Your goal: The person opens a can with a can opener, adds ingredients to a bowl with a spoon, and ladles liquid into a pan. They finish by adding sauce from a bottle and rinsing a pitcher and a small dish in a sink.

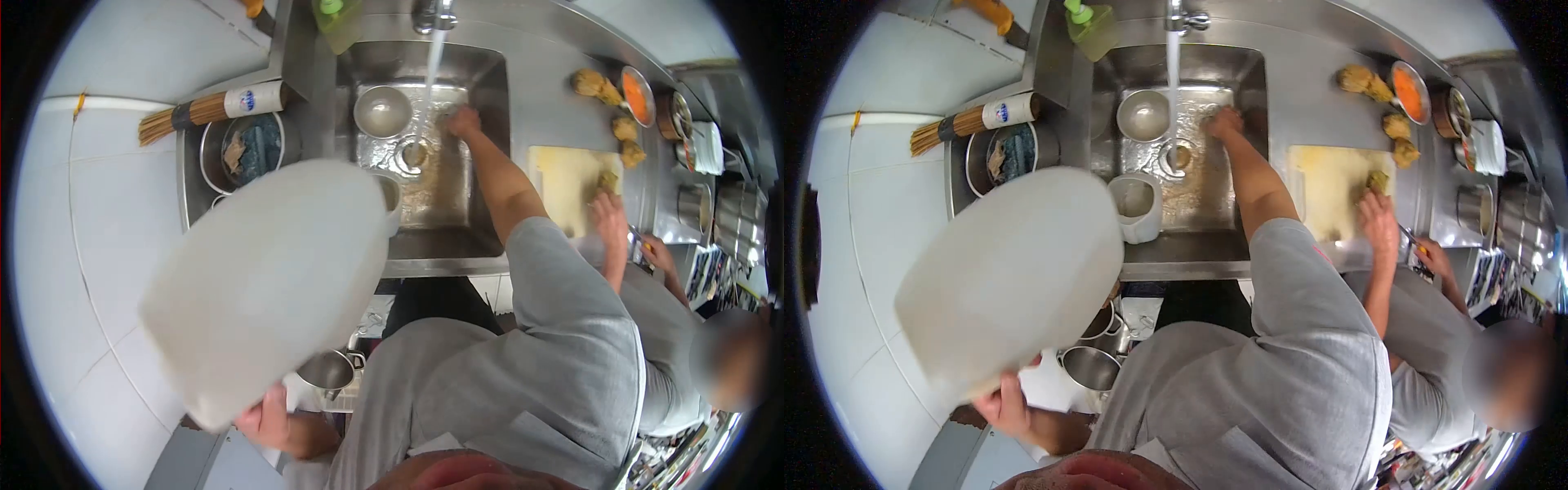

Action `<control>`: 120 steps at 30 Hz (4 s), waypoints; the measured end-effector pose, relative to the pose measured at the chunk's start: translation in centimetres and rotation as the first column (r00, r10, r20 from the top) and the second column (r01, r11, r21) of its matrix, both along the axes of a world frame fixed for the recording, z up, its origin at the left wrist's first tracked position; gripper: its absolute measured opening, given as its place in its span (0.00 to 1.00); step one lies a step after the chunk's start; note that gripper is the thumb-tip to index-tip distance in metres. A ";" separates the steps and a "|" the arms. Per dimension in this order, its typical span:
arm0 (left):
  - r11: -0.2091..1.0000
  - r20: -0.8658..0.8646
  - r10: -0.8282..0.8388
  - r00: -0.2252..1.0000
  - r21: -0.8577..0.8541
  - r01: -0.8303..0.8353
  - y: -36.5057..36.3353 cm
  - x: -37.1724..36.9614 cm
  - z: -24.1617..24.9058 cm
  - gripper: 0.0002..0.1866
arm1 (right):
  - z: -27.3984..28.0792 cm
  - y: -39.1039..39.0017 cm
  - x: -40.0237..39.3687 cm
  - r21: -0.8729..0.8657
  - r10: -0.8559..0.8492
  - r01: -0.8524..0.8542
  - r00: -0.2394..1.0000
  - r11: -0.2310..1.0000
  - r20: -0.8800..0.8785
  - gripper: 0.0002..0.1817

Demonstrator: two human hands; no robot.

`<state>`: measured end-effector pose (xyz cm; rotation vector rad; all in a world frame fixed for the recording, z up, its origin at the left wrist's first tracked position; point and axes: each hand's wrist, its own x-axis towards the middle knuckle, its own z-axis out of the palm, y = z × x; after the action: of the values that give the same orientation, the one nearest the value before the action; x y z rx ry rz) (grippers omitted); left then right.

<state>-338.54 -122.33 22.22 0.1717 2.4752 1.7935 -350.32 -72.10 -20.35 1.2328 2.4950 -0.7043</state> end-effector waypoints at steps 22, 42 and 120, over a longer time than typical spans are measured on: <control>0.987 -0.119 0.126 0.985 -0.087 -0.137 -6.0 7.1 -2.3 0.15 | -6.0 -7.5 0.4 0.086 0.408 -0.415 0.908 0.906 0.093 0.21; 0.816 -0.085 -0.503 0.860 -0.375 0.441 13.6 -11.0 -1.9 0.13 | -2.6 -5.6 9.2 -0.487 -0.130 0.006 0.967 0.873 -0.220 0.16; 0.083 0.380 -0.911 0.159 -0.210 0.974 30.5 -9.9 -13.4 0.20 | 22.5 -34.1 74.3 -0.765 -0.739 0.644 -0.503 0.024 -0.448 0.05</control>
<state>-348.44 -91.82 8.84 1.2417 1.6472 0.5799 -276.01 -106.17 2.17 3.3999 0.9467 -2.3705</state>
